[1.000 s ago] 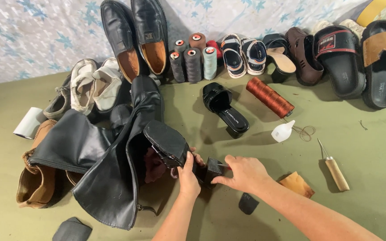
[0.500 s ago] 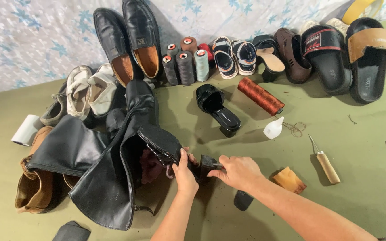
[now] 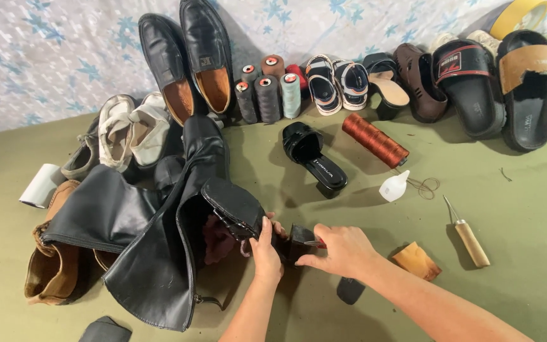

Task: Trimming the edges of a sandal heel with a hand tool to smooth the finish and ensure a proper fit.

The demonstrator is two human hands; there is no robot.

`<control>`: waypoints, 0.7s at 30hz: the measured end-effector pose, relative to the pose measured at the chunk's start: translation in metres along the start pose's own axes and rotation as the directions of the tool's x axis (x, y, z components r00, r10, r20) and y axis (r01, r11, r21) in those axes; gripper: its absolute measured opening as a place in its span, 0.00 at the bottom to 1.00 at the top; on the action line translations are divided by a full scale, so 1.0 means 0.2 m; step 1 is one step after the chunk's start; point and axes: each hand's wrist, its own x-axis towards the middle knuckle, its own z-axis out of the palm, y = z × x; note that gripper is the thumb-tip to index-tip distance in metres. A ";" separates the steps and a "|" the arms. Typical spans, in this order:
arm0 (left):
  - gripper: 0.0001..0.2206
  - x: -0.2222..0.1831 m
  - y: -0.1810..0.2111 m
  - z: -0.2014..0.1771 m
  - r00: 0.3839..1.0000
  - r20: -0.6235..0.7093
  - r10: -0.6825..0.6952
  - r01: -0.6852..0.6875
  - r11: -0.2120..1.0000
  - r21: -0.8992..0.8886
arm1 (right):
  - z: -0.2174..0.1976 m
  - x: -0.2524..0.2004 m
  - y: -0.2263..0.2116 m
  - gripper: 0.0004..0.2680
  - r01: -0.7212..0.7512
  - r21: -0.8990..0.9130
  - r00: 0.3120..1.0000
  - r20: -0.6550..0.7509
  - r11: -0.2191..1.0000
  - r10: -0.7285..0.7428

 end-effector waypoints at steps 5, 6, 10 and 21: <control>0.17 0.03 -0.03 -0.06 0.996 0.086 0.015 -0.015 1.000 -0.003 | -0.18 0.05 0.00 0.29 -0.120 0.063 0.967 0.232 0.991 0.102; 0.16 0.03 -0.04 -0.06 0.994 0.108 0.016 -0.015 1.000 -0.017 | -0.21 0.06 0.01 0.31 -0.164 0.062 0.955 0.260 0.985 0.142; 0.15 0.05 -0.06 -0.08 0.992 0.123 0.019 -0.016 1.000 -0.023 | -0.19 0.06 0.04 0.29 -0.181 0.016 0.931 0.324 0.983 0.166; 0.16 0.03 -0.04 -0.08 0.989 0.150 0.002 0.001 1.000 -0.020 | -0.30 0.05 0.02 0.13 -0.419 0.411 0.862 0.461 0.810 0.212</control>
